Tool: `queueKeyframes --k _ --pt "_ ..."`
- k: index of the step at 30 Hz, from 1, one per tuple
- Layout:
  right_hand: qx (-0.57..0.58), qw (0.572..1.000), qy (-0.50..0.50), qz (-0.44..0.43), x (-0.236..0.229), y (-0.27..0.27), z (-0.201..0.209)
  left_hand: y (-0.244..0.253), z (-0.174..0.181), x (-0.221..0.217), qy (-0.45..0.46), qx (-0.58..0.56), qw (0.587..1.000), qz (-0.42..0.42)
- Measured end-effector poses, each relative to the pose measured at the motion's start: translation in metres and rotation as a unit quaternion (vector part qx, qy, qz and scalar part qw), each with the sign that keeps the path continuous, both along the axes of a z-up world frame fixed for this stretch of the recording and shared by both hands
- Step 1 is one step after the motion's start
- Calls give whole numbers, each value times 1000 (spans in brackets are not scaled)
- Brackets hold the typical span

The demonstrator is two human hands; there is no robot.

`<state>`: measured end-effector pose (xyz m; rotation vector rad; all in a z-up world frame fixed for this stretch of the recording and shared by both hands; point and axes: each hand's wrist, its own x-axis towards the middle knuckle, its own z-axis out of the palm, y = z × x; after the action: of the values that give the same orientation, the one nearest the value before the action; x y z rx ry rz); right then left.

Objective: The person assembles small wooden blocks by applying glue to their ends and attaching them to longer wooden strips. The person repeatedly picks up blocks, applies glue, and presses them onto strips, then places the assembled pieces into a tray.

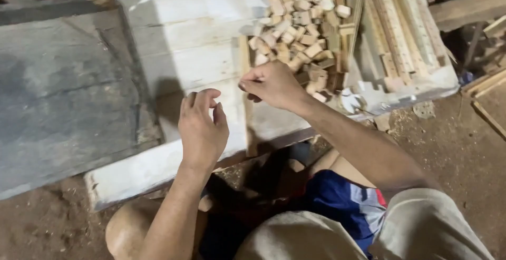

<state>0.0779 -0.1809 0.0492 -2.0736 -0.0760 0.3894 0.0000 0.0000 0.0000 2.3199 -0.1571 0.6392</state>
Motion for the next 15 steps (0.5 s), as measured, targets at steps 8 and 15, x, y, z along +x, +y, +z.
queueKeyframes --k 8,15 --pt "-238 945 -216 -59 7 -154 -39 -82 -15 12 99 16 991 -89" --pt "-278 922 -238 -124 15 -224 -43 -103 -44 25 112 34 987 -111"
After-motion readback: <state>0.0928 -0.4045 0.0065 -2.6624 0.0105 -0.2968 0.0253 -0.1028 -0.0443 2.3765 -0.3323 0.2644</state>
